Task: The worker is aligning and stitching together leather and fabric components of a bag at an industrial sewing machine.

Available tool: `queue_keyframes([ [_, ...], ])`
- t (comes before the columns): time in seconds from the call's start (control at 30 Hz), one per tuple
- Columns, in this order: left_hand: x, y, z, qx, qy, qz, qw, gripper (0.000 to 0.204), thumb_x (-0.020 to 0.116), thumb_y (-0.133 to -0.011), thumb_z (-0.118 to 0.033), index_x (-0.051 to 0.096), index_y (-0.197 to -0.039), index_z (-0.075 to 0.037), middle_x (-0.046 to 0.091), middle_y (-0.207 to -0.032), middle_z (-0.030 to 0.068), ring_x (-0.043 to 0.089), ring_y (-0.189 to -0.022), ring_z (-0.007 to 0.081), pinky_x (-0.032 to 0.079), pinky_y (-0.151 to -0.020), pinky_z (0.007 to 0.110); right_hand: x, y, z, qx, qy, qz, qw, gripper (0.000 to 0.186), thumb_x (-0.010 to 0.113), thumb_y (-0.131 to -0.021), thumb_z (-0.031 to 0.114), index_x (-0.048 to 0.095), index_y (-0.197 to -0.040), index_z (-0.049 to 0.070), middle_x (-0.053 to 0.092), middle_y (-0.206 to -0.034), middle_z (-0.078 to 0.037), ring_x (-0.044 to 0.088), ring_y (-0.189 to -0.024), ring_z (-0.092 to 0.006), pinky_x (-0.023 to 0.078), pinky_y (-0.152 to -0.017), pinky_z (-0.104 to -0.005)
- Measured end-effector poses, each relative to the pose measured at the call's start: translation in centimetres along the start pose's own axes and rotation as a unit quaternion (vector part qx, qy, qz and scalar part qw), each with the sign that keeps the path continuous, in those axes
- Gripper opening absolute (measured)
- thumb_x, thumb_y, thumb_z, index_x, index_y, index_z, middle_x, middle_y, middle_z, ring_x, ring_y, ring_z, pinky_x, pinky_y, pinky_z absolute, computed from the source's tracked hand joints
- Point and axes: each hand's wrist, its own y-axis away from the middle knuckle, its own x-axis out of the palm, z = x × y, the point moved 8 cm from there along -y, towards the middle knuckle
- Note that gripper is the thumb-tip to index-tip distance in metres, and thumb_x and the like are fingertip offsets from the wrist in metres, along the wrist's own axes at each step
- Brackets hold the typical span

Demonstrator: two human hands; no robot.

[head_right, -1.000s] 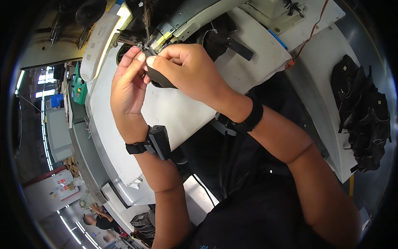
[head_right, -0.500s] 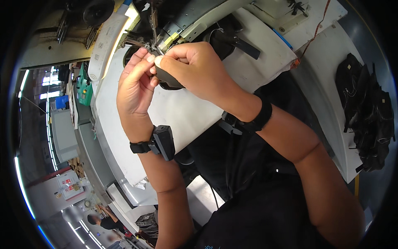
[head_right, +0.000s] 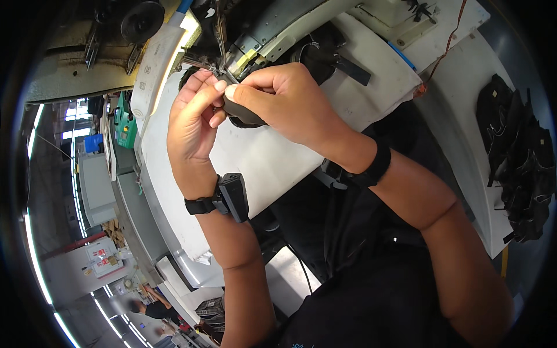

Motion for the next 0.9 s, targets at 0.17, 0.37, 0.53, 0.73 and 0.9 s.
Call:
queue_keyframes([
  [0.17, -0.7, -0.7, -0.1, 0.004, 0.023, 0.008, 1.000, 0.043, 0.076, -0.081, 0.009, 0.061, -0.120, -0.001, 0.064, -0.103, 0.0066, 0.061, -0.076, 0.0115, 0.043, -0.051, 0.023, 0.0, -0.5, 0.5, -0.019, -0.002, -0.020, 1.000, 0.023, 0.068, -0.095, 0.014, 0.073, -0.080, -0.004, 0.051, -0.059, 0.007, 0.041, -0.057, -0.0007, 0.031, -0.049, -0.0236],
  [0.37, -1.1, -1.1, -0.5, 0.029, -0.005, 0.005, 1.000, 0.045, 0.075, -0.080, 0.008, 0.063, -0.123, 0.000, 0.064, -0.108, 0.0076, 0.062, -0.084, 0.0119, 0.045, -0.054, 0.024, -0.2, -0.5, 1.0, -0.071, 0.059, -0.048, 0.995, 0.024, 0.069, -0.093, 0.013, 0.068, -0.077, -0.004, 0.049, -0.057, 0.004, 0.039, -0.054, -0.0013, 0.030, -0.048, -0.0251],
  [0.53, -0.9, 2.2, -1.0, 0.165, -0.132, -0.085, 0.974, 0.043, 0.071, -0.088, 0.000, 0.061, -0.129, 0.003, 0.065, -0.119, 0.0105, 0.063, -0.093, 0.0137, 0.054, -0.074, 0.027, -1.3, 1.6, 3.8, -0.270, 0.370, 0.048, 0.887, 0.029, 0.081, -0.087, 0.028, 0.070, -0.082, 0.002, 0.063, -0.071, -0.001, 0.058, -0.070, -0.0152, 0.044, -0.062, -0.0331],
  [0.73, -1.7, 8.6, 3.6, 0.142, -0.295, -0.258, 0.909, 0.070, 0.075, -0.095, -0.017, 0.040, -0.151, 0.005, 0.052, -0.141, 0.0233, 0.063, -0.113, 0.0237, 0.059, -0.089, 0.035, -3.6, 1.4, 3.2, -0.374, 0.613, 0.155, 0.678, 0.029, 0.078, -0.082, 0.025, 0.073, -0.105, 0.008, 0.071, -0.109, -0.005, 0.064, -0.110, -0.0206, 0.043, -0.105, -0.0435],
  [0.9, -0.3, 7.4, 9.6, 0.080, -0.055, -0.178, 0.979, 0.089, 0.072, -0.097, -0.018, 0.013, -0.161, 0.004, 0.048, -0.144, 0.0292, 0.061, -0.123, 0.0313, 0.059, -0.093, 0.042, 1.2, 3.2, 3.9, -0.336, 0.694, 0.219, 0.598, 0.018, 0.071, -0.083, 0.025, 0.071, -0.074, 0.009, 0.070, -0.076, -0.005, 0.067, -0.079, -0.0218, 0.048, -0.084, -0.0379],
])
